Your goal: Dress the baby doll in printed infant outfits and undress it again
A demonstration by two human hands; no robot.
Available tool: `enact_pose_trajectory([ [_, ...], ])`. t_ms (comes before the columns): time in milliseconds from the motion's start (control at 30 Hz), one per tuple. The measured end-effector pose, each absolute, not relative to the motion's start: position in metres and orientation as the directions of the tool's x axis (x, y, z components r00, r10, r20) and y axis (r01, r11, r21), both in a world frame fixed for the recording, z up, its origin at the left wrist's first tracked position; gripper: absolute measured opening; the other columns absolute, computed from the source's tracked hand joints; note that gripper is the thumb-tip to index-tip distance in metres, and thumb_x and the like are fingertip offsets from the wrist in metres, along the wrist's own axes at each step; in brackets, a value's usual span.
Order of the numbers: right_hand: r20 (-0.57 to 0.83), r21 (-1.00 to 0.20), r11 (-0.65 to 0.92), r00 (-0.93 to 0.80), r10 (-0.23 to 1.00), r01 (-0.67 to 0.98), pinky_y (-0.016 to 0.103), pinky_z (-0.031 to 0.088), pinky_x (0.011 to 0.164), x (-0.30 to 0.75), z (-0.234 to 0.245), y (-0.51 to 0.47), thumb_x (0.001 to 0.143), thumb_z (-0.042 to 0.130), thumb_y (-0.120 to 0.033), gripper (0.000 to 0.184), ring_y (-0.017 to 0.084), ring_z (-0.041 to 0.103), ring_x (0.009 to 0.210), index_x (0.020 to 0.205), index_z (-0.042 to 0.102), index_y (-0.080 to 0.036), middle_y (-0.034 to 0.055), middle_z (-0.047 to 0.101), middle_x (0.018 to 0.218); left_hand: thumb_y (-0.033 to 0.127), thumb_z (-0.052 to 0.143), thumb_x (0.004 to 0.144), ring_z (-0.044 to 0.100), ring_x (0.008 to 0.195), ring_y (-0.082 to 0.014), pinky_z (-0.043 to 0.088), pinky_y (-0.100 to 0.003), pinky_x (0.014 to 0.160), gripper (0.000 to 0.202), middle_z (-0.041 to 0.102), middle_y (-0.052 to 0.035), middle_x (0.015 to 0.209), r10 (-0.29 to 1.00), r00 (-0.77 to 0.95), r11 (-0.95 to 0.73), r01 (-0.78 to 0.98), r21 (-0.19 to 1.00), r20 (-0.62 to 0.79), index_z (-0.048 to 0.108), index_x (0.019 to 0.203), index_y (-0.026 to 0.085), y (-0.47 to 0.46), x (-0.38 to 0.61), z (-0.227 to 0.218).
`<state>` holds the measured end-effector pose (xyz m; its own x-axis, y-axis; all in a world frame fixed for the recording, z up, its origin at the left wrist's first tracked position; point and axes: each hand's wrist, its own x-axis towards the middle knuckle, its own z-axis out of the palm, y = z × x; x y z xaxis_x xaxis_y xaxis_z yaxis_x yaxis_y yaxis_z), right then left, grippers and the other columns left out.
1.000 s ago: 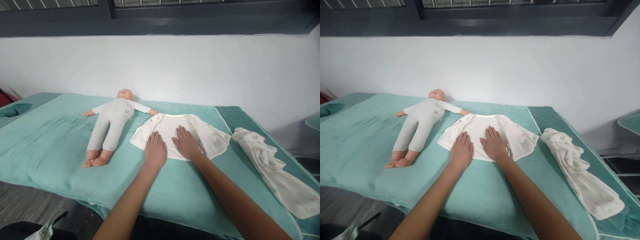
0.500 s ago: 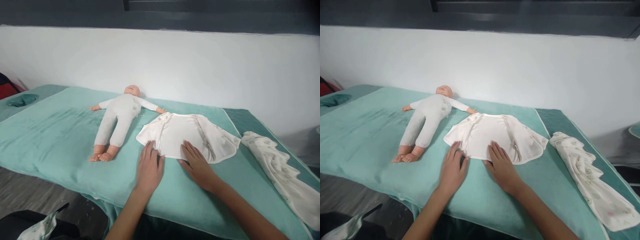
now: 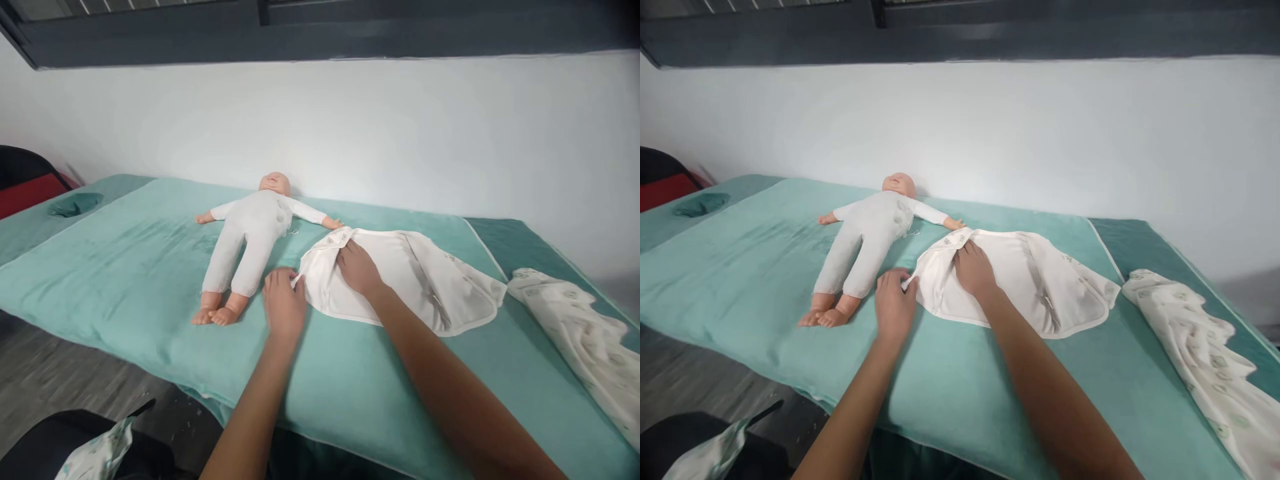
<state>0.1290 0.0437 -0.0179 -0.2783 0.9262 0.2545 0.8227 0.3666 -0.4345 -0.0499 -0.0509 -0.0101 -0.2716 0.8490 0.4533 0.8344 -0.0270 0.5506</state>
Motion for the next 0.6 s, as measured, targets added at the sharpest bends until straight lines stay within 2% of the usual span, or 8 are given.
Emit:
enact_pose_trajectory([
  [100, 0.283, -0.665, 0.301, -0.143, 0.948, 0.684, 0.043, 0.036, 0.111, 0.133, -0.016, 0.048, 0.094, 0.037, -0.031, 0.042, 0.025, 0.046, 0.131, 0.130, 0.055, -0.019, 0.0105, 0.053, 0.139, 0.020, 0.055, 0.089, 0.058, 0.096, -0.0266, 0.047, -0.041, 0.082, 0.006, 0.065, -0.0077, 0.094, 0.817, -0.259, -0.092, 0.823, 0.560, 0.515, 0.054, 0.095, 0.019, -0.057, -0.045, -0.011],
  [167, 0.207, -0.843, 0.193, -0.028, 0.978, 0.501, 0.040, 0.044, 0.102, 0.139, -0.012, 0.047, 0.093, 0.041, -0.041, 0.038, 0.023, 0.057, 0.115, 0.118, 0.061, -0.020, 0.0087, 0.061, 0.126, 0.018, 0.054, 0.089, 0.059, 0.091, -0.0247, 0.047, -0.039, 0.078, 0.009, 0.064, -0.0070, 0.093, 0.786, -0.241, -0.141, 0.826, 0.545, 0.569, 0.054, 0.098, 0.019, -0.059, -0.041, -0.012],
  [233, 0.087, -0.947, 0.074, 0.029, 0.996, 0.311, 0.035, 0.050, 0.089, 0.144, -0.007, 0.047, 0.091, 0.046, -0.051, 0.041, 0.020, 0.064, 0.097, 0.111, 0.061, -0.019, 0.0077, 0.067, 0.112, 0.016, 0.054, 0.090, 0.059, 0.089, -0.0232, 0.047, -0.038, 0.078, 0.011, 0.064, -0.0068, 0.094, 0.742, -0.189, -0.215, 0.841, 0.497, 0.643, 0.053, 0.100, 0.019, -0.060, -0.036, -0.012],
  [333, -0.038, -0.988, -0.044, 0.038, 0.999, 0.149, 0.029, 0.051, 0.073, 0.146, -0.002, 0.050, 0.083, 0.057, -0.054, 0.052, 0.017, 0.066, 0.084, 0.121, 0.054, -0.018, 0.0063, 0.069, 0.099, 0.011, 0.051, 0.090, 0.058, 0.092, -0.0217, 0.048, -0.037, 0.080, 0.015, 0.064, -0.0074, 0.097, 0.689, -0.057, -0.349, 0.847, 0.401, 0.722, 0.052, 0.103, 0.019, -0.063, -0.028, -0.011],
  [467, -0.056, -0.995, -0.058, 0.030, 0.998, 0.077, 0.025, 0.051, 0.069, 0.144, -0.001, 0.054, 0.075, 0.068, -0.042, 0.066, 0.015, 0.065, 0.085, 0.134, 0.046, -0.021, 0.0021, 0.067, 0.092, 0.002, 0.046, 0.088, 0.058, 0.098, -0.0200, 0.050, -0.035, 0.084, 0.025, 0.063, -0.0095, 0.106, 0.651, 0.119, -0.497, 0.813, 0.303, 0.750, 0.052, 0.107, 0.018, -0.067, -0.022, -0.009],
  [533, -0.048, -0.998, -0.050, 0.060, 0.997, 0.033, 0.025, 0.052, 0.071, 0.145, -0.003, 0.055, 0.073, 0.067, -0.036, 0.064, 0.015, 0.065, 0.086, 0.132, 0.048, -0.021, 0.0006, 0.065, 0.090, 0.000, 0.046, 0.087, 0.057, 0.101, -0.0201, 0.051, -0.036, 0.086, 0.027, 0.062, -0.0107, 0.110, 0.628, 0.142, -0.513, 0.814, 0.271, 0.765, 0.053, 0.106, 0.018, -0.068, -0.020, -0.008],
  [600, -0.046, -0.999, -0.045, 0.090, 0.995, -0.017, 0.026, 0.053, 0.072, 0.146, -0.004, 0.056, 0.072, 0.065, -0.032, 0.054, 0.015, 0.064, 0.087, 0.123, 0.055, -0.021, 0.0002, 0.064, 0.090, 0.000, 0.048, 0.086, 0.057, 0.103, -0.0205, 0.051, -0.036, 0.086, 0.027, 0.061, -0.0116, 0.112, 0.610, 0.133, -0.501, 0.828, 0.250, 0.781, 0.054, 0.104, 0.018, -0.069, -0.019, -0.008],
])
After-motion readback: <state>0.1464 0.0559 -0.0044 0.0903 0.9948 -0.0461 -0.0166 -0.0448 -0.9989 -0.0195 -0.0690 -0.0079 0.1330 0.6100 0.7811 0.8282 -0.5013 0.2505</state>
